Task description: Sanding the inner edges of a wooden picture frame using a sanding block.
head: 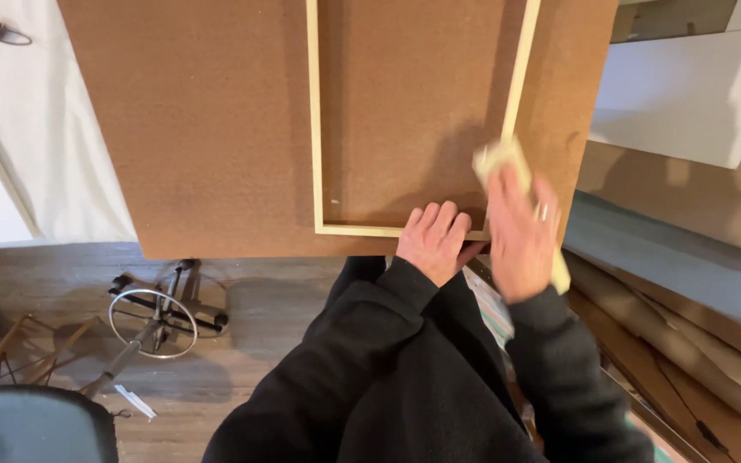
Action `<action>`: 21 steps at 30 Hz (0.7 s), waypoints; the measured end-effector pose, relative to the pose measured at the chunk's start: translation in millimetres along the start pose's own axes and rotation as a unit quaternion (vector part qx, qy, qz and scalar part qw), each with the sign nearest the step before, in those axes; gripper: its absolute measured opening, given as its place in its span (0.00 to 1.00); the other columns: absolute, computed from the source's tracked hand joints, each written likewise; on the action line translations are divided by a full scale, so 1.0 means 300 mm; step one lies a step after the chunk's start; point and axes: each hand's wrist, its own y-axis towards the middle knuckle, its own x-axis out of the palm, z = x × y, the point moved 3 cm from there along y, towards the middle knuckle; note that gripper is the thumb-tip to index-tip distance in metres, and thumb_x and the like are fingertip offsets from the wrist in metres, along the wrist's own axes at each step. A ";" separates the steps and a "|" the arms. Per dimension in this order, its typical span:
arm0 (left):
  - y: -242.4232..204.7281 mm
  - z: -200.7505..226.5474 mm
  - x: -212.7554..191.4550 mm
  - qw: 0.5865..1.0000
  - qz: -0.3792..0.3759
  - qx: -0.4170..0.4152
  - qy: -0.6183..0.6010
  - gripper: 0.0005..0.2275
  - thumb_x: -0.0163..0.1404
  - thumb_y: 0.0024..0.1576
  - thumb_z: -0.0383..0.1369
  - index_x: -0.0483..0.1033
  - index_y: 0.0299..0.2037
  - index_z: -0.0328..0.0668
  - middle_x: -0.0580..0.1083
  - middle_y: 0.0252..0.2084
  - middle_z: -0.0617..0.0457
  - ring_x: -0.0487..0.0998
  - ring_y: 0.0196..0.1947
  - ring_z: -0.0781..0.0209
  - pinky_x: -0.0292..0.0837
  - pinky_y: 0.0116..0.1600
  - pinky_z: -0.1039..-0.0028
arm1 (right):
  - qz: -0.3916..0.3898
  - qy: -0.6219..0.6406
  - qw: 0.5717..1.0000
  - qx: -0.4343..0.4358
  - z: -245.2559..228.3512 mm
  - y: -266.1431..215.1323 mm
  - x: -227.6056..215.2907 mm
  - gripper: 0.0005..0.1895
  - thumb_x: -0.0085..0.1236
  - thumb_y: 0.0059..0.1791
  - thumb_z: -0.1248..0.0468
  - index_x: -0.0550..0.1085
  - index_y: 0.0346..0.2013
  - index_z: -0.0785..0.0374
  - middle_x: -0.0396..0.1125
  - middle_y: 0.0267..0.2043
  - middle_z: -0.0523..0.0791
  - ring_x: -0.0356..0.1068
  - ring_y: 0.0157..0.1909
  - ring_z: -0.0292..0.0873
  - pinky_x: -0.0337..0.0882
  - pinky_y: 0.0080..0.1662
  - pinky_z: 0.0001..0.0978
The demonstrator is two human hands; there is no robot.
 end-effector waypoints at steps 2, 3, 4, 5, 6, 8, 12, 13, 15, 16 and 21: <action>-0.002 0.001 0.020 1.000 -0.023 -0.003 -0.007 0.17 0.63 0.48 0.42 0.71 0.39 0.42 0.66 0.38 0.50 0.69 0.41 0.50 0.64 0.44 0.61 | 0.039 0.008 0.999 -0.012 0.040 0.179 -0.024 0.25 0.47 0.57 0.72 0.69 0.70 0.66 0.62 0.73 0.54 0.55 0.72 0.66 0.57 0.72 0.54; 0.001 -0.007 0.020 1.000 -0.026 -0.004 -0.006 0.17 0.63 0.48 0.42 0.71 0.39 0.42 0.66 0.38 0.50 0.69 0.41 0.50 0.64 0.44 0.61 | 0.037 0.010 0.999 -0.010 0.055 0.260 -0.029 0.25 0.47 0.57 0.72 0.69 0.70 0.66 0.62 0.73 0.54 0.55 0.72 0.66 0.57 0.72 0.54; 0.005 -0.014 0.020 1.000 -0.027 0.000 0.000 0.17 0.63 0.49 0.42 0.70 0.38 0.42 0.66 0.38 0.50 0.69 0.41 0.49 0.64 0.44 0.61 | 0.051 0.021 0.998 -0.006 0.071 0.339 -0.037 0.23 0.48 0.60 0.71 0.68 0.71 0.64 0.62 0.74 0.50 0.55 0.73 0.64 0.57 0.72 0.53; 0.004 -0.013 0.021 1.000 -0.031 0.006 0.001 0.17 0.63 0.49 0.43 0.70 0.38 0.43 0.66 0.38 0.50 0.69 0.41 0.49 0.64 0.44 0.60 | 0.063 0.028 0.998 0.003 0.092 0.407 -0.051 0.21 0.48 0.62 0.69 0.68 0.72 0.61 0.62 0.75 0.47 0.56 0.74 0.63 0.57 0.72 0.53; -0.023 -0.002 0.011 0.999 -0.038 0.006 -0.003 0.17 0.63 0.49 0.43 0.70 0.38 0.43 0.66 0.38 0.50 0.69 0.41 0.49 0.64 0.44 0.60 | 0.060 0.027 0.998 0.010 0.071 0.321 -0.042 0.21 0.48 0.62 0.69 0.68 0.72 0.61 0.62 0.75 0.47 0.56 0.74 0.63 0.57 0.72 0.53; -0.012 0.012 0.007 1.000 -0.009 0.028 0.000 0.18 0.63 0.48 0.42 0.70 0.38 0.42 0.66 0.39 0.48 0.69 0.41 0.48 0.63 0.43 0.60 | 0.032 -0.051 0.998 -0.001 0.047 0.204 -0.042 0.24 0.50 0.58 0.70 0.70 0.70 0.63 0.61 0.74 0.48 0.56 0.72 0.63 0.56 0.71 0.53; -0.004 0.005 -0.007 0.999 0.031 0.020 0.013 0.18 0.62 0.47 0.41 0.71 0.40 0.41 0.67 0.41 0.48 0.69 0.42 0.48 0.63 0.43 0.60 | -0.013 0.008 1.000 -0.001 -0.008 -0.092 -0.001 0.22 0.50 0.55 0.70 0.72 0.65 0.66 0.62 0.72 0.51 0.57 0.71 0.63 0.57 0.71 0.53; -0.008 0.006 -0.004 1.000 0.017 0.010 0.010 0.18 0.62 0.48 0.41 0.71 0.40 0.42 0.66 0.40 0.49 0.69 0.42 0.49 0.64 0.43 0.61 | -0.013 0.009 1.000 0.008 -0.010 -0.096 0.003 0.22 0.50 0.55 0.70 0.72 0.65 0.66 0.63 0.71 0.51 0.57 0.71 0.64 0.57 0.70 0.53; -0.007 0.003 0.005 1.000 0.003 0.003 0.008 0.17 0.63 0.49 0.41 0.71 0.40 0.42 0.66 0.39 0.50 0.69 0.41 0.50 0.64 0.44 0.61 | -0.009 0.010 1.000 0.018 0.017 -0.009 0.011 0.22 0.49 0.55 0.70 0.72 0.65 0.66 0.64 0.71 0.52 0.57 0.70 0.64 0.58 0.70 0.53; -0.001 -0.001 0.015 1.000 -0.008 0.002 0.011 0.17 0.63 0.49 0.41 0.71 0.39 0.43 0.66 0.38 0.50 0.69 0.41 0.50 0.64 0.43 0.61 | 0.027 -0.006 1.000 0.000 0.044 0.082 0.008 0.24 0.48 0.56 0.71 0.70 0.68 0.65 0.63 0.72 0.52 0.56 0.72 0.64 0.57 0.71 0.53; -0.015 0.001 0.022 0.999 -0.031 0.008 0.012 0.17 0.63 0.49 0.43 0.70 0.36 0.43 0.65 0.37 0.50 0.69 0.40 0.50 0.64 0.44 0.61 | -0.077 -0.013 0.988 0.133 0.128 0.396 -0.030 0.15 0.44 0.66 0.61 0.71 0.66 0.59 0.68 0.65 0.50 0.61 0.69 0.58 0.60 0.66 0.44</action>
